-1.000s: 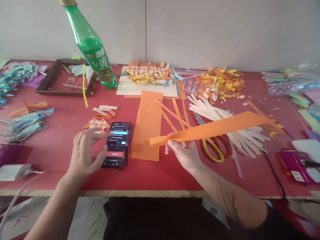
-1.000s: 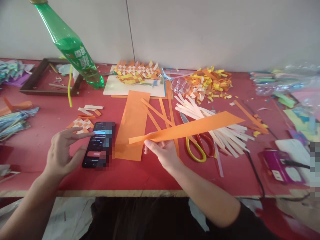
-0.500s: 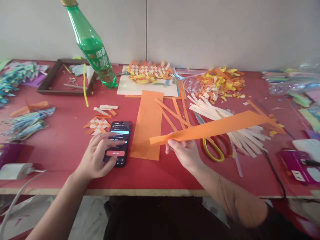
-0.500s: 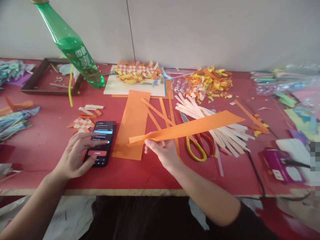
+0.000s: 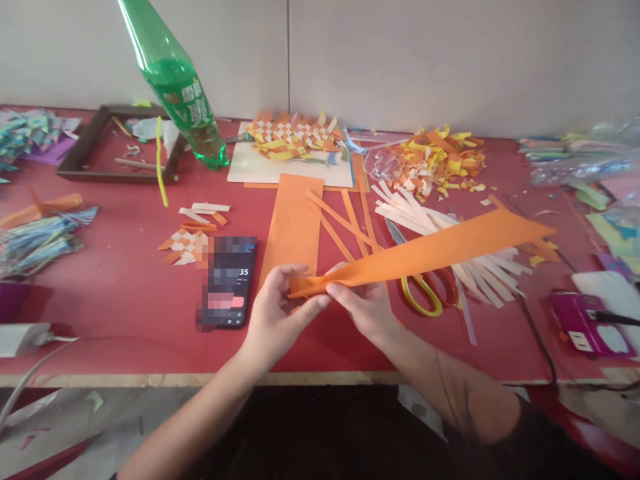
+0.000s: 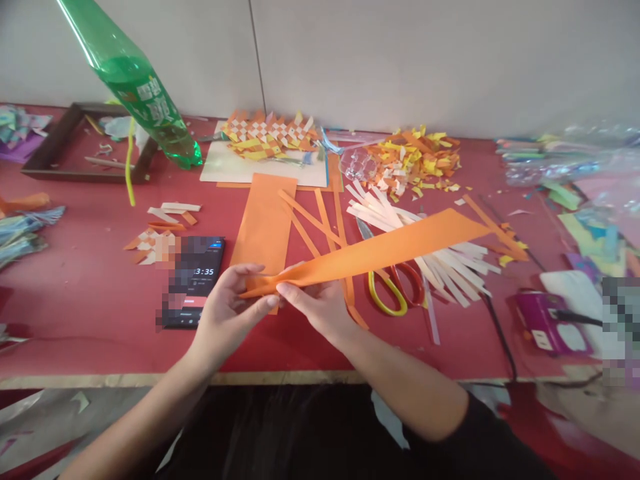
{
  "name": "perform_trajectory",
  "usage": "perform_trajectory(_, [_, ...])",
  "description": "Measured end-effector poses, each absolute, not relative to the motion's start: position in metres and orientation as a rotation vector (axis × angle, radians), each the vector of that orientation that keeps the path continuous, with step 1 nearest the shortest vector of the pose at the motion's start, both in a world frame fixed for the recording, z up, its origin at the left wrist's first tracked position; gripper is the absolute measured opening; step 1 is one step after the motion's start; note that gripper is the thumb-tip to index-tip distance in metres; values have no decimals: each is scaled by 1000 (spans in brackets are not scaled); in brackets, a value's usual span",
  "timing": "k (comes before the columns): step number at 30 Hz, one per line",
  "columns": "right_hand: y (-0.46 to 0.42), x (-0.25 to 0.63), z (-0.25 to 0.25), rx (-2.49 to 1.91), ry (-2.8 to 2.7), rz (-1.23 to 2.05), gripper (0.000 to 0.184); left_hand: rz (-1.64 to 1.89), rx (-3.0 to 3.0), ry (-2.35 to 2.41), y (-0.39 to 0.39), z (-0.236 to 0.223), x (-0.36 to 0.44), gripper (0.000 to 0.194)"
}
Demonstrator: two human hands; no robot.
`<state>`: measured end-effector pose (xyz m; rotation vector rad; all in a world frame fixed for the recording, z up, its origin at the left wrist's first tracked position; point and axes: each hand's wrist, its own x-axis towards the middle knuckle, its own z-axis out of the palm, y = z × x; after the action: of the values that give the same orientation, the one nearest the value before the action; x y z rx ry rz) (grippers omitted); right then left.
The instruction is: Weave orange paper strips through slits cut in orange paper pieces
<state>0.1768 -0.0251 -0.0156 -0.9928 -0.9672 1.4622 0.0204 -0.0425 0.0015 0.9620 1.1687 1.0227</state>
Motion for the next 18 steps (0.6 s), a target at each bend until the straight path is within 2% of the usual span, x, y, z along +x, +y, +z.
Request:
perform_trajectory(1, [-24,177,-16,-995,-973,1443,11,1062,936,1153,-38,1,23,34])
perform_trajectory(3, [-22,179,-17,-1000,-982,1412,9,1123,914,1129,-32,1,25,26])
perform_trajectory(9, [-18,180,-15,-1023,-1005,1411,13,1126,823,1117,-31,-5,21,33])
perform_trajectory(18, [-20,179,-15,-1035,-1063,1414,9,1051,773,1103,-34,-4,17,15])
